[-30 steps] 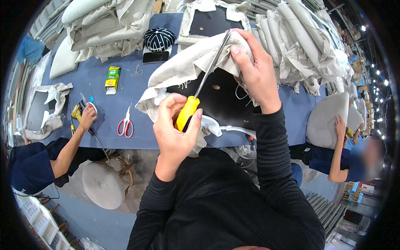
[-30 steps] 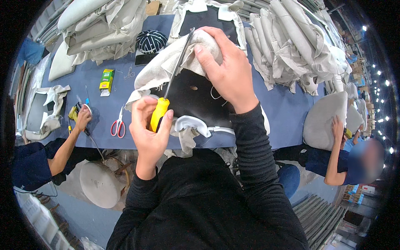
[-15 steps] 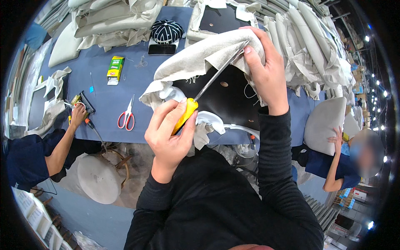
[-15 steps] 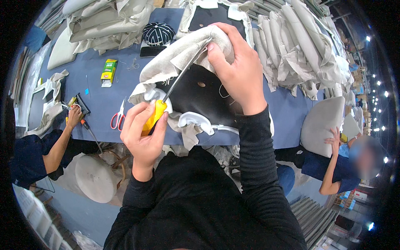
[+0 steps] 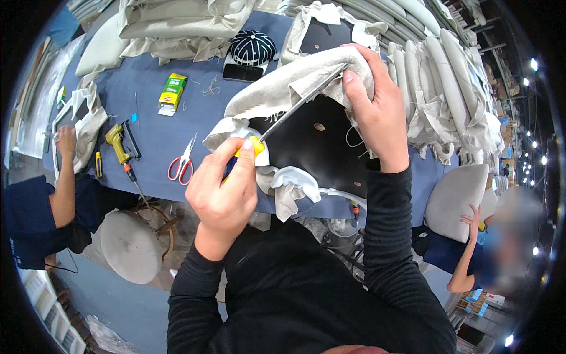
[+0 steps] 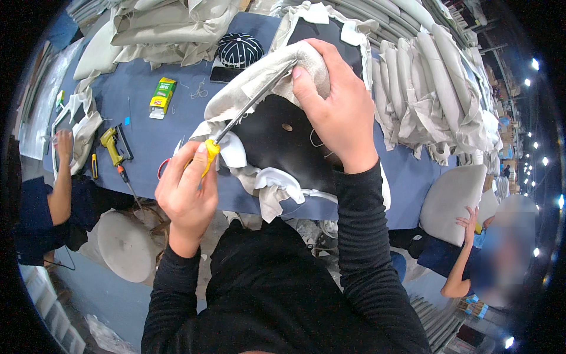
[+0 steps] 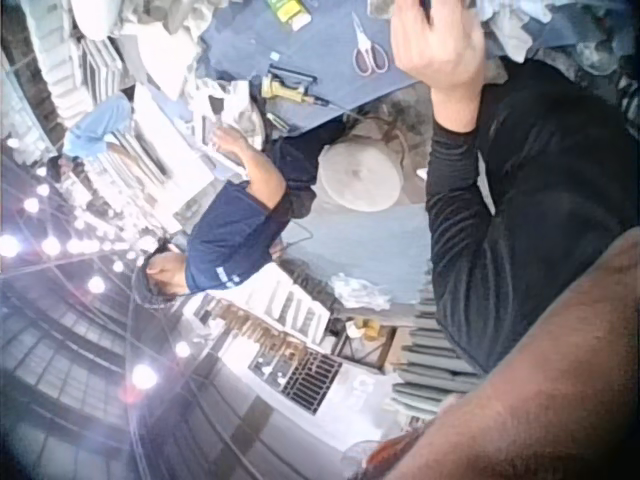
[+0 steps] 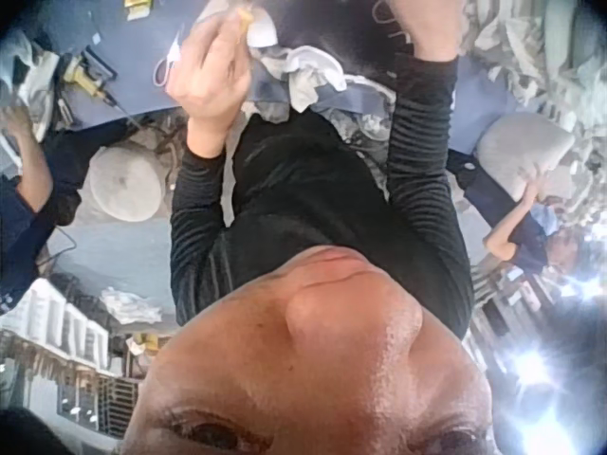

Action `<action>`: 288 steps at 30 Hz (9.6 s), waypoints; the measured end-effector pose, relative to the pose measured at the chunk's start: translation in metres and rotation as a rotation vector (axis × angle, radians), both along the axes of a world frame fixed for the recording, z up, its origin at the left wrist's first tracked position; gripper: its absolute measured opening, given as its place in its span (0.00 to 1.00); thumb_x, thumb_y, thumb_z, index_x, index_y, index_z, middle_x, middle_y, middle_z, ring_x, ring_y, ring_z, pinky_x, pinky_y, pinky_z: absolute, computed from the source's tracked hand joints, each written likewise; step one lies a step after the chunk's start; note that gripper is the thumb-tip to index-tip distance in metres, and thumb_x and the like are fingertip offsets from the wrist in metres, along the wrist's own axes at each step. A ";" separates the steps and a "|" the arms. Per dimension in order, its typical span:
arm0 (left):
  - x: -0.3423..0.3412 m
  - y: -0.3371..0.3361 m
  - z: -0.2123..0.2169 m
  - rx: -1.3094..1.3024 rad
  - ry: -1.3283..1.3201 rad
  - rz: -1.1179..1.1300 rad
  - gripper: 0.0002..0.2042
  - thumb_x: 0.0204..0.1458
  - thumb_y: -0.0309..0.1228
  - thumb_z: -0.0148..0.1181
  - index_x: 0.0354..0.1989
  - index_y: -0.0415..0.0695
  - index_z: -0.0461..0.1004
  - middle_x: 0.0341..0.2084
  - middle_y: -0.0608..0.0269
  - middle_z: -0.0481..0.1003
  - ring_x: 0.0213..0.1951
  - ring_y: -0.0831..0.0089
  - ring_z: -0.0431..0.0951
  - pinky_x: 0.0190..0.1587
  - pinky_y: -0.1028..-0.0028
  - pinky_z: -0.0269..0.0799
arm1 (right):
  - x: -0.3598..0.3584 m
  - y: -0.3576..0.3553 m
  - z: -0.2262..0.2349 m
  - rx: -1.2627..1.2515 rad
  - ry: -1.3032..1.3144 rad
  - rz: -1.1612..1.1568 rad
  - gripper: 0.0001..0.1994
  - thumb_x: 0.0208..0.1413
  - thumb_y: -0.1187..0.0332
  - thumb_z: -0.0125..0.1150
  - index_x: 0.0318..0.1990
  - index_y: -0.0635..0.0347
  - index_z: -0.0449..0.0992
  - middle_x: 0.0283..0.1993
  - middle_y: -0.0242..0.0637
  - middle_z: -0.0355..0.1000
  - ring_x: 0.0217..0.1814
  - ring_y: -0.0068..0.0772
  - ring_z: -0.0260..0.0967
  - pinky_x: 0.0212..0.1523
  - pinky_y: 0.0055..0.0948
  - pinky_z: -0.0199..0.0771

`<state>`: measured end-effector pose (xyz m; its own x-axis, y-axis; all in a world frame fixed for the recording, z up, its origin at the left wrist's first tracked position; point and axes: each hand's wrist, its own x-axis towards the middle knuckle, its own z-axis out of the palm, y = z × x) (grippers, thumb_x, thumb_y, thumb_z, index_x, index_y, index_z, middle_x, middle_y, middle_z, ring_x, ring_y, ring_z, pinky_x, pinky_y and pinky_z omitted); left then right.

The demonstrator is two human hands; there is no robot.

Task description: The person is upholstering a white foam cushion by wrapping it with fabric and securing it using a staple gun. They repeatedly pull the fabric taut, staple it to the foam, and trim excess material with scissors. The process involves handling the cushion, fabric, and tools to create a finished upholstered piece.

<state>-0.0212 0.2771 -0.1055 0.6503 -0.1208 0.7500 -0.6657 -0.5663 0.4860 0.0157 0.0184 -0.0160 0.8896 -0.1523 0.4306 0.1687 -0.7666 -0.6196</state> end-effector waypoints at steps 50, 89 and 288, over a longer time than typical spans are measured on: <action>0.009 -0.128 -0.066 -0.504 0.324 -0.128 0.21 0.63 0.22 0.69 0.65 0.32 0.80 0.45 0.48 0.80 0.40 0.64 0.83 0.48 0.70 0.80 | 0.029 -0.018 -0.008 0.000 0.000 0.039 0.20 0.75 0.53 0.56 0.63 0.57 0.78 0.43 0.48 0.83 0.46 0.47 0.83 0.51 0.39 0.79; -0.027 0.093 -0.316 -0.346 0.946 0.540 0.24 0.62 0.32 0.70 0.64 0.43 0.70 0.49 0.54 0.78 0.46 0.57 0.81 0.49 0.60 0.78 | -0.072 -0.039 -0.010 -0.218 -0.383 0.235 0.42 0.52 0.51 0.75 0.73 0.65 0.72 0.69 0.54 0.76 0.69 0.54 0.77 0.70 0.46 0.74; 0.004 -0.083 0.096 -0.053 0.669 -0.878 0.19 0.59 0.35 0.71 0.56 0.38 0.81 0.44 0.46 0.85 0.39 0.46 0.88 0.41 0.60 0.84 | -0.127 -0.034 0.061 0.644 0.285 0.203 0.10 0.62 0.71 0.71 0.30 0.64 0.80 0.22 0.21 0.72 0.23 0.09 0.58 0.25 0.20 0.52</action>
<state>-0.0177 0.1943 -0.0091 0.6302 -0.7174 0.2970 -0.4201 0.0066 0.9075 -0.1116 -0.0159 0.0452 0.9913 -0.1176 0.0590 0.0338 -0.2062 -0.9779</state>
